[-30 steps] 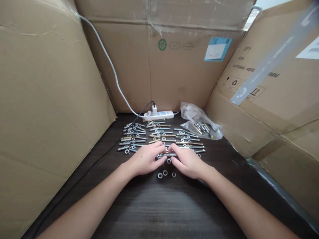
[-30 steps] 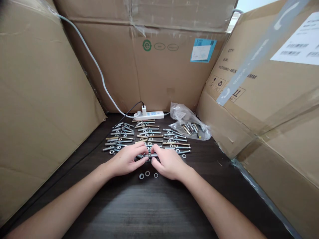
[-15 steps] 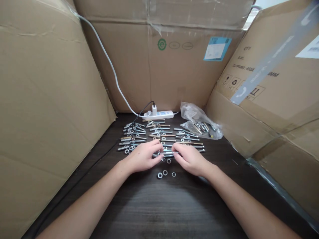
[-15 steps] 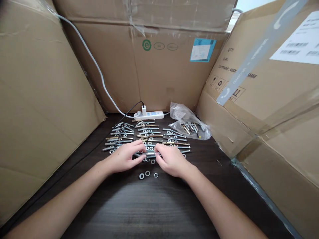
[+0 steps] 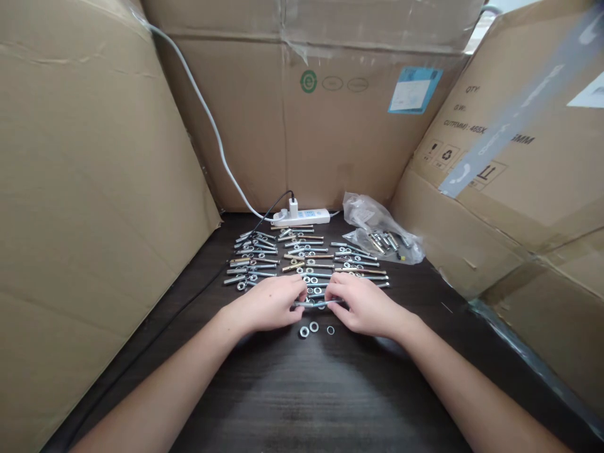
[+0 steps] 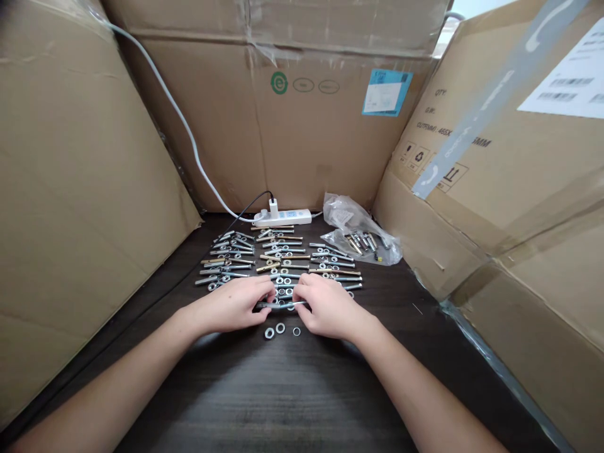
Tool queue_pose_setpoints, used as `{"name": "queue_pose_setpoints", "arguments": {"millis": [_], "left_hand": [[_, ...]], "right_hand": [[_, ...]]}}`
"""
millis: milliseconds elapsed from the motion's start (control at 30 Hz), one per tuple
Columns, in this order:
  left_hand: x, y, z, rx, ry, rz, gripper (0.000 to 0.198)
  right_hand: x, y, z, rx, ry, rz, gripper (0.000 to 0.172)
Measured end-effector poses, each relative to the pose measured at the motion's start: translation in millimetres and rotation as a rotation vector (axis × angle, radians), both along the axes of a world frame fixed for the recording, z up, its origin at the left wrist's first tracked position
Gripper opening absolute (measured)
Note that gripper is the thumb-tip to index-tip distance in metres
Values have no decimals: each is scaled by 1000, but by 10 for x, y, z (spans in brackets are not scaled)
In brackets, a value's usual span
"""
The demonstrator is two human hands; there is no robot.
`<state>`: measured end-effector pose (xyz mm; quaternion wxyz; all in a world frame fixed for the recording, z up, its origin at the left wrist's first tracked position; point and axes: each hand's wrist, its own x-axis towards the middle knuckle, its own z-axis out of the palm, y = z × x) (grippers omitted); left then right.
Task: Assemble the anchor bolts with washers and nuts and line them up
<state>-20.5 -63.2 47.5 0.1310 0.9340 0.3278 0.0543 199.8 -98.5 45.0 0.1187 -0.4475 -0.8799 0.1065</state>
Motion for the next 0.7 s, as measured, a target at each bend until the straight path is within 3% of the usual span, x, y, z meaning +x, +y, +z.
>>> {"name": "queue_pose_setpoints", "arguments": {"millis": [367, 700], "left_hand": [[-10, -40, -26, 105, 197, 29, 6], [-1, -33, -47, 106, 166, 50, 8]], "right_hand": [[-52, -19, -14, -43, -142, -9, 11], [-77, 3, -75, -17, -145, -76, 8]]}}
